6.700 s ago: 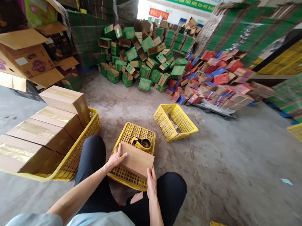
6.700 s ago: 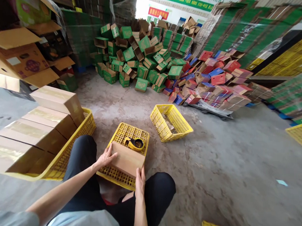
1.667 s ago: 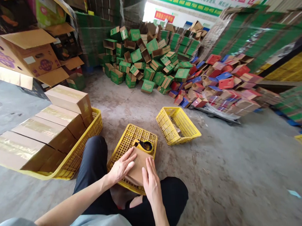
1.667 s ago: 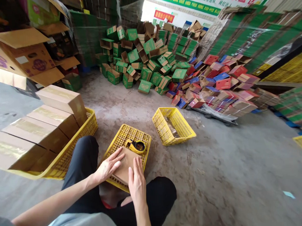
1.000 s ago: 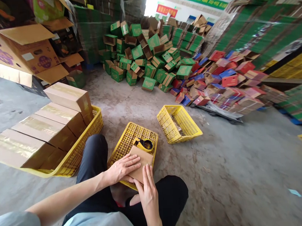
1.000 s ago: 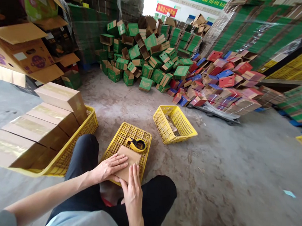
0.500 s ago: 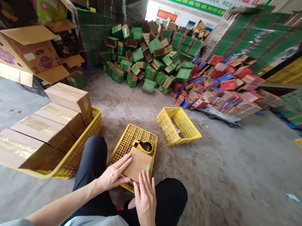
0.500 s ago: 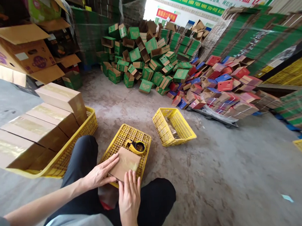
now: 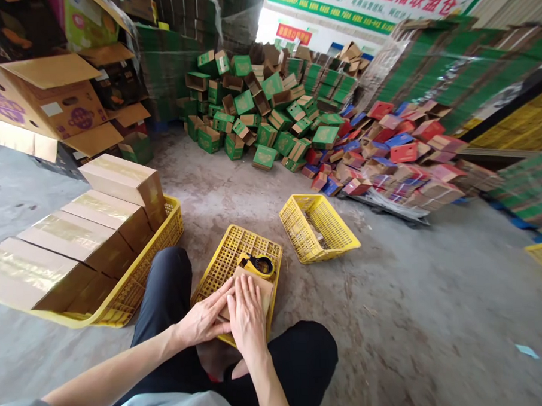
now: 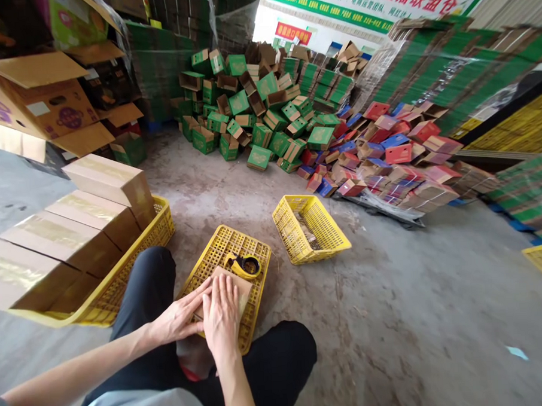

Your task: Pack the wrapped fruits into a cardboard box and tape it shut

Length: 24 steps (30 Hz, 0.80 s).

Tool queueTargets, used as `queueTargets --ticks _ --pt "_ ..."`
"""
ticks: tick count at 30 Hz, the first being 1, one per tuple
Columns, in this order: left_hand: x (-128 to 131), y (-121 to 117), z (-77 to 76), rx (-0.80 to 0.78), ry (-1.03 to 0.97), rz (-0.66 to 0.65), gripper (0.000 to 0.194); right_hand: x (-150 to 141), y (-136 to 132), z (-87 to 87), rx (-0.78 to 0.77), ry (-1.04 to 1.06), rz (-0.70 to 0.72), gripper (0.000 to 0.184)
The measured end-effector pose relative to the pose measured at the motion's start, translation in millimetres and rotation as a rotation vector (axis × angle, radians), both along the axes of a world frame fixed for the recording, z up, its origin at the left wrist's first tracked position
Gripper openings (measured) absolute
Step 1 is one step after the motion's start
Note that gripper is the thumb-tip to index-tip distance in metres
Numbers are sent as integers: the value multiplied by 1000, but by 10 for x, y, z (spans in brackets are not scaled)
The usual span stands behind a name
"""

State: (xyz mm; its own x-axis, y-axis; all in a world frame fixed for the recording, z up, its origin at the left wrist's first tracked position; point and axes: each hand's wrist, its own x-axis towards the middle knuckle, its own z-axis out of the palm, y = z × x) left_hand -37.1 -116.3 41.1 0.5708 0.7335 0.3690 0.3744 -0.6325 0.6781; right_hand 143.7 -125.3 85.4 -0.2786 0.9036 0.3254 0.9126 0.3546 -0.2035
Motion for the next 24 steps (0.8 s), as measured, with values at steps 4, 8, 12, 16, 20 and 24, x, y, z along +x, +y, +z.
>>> queueTargets --ticks 4,8,12,16,20,24 --pt "24 -70 32 9 47 37 88 -19 -181 22 -5 17 42 54" --pt "34 -93 75 29 74 79 85 113 -505 35 -27 43 87 60" --pt "45 -66 151 84 122 90 100 335 -646 10 -66 156 38 57" --pt "87 -20 191 129 157 106 102 506 -486 -67 -113 308 -91 52" --pt "102 -18 171 137 172 121 99 573 -244 -108 -187 547 -190 59" --pt "88 -88 146 105 169 142 98 571 -192 -94 -282 872 -308 66"
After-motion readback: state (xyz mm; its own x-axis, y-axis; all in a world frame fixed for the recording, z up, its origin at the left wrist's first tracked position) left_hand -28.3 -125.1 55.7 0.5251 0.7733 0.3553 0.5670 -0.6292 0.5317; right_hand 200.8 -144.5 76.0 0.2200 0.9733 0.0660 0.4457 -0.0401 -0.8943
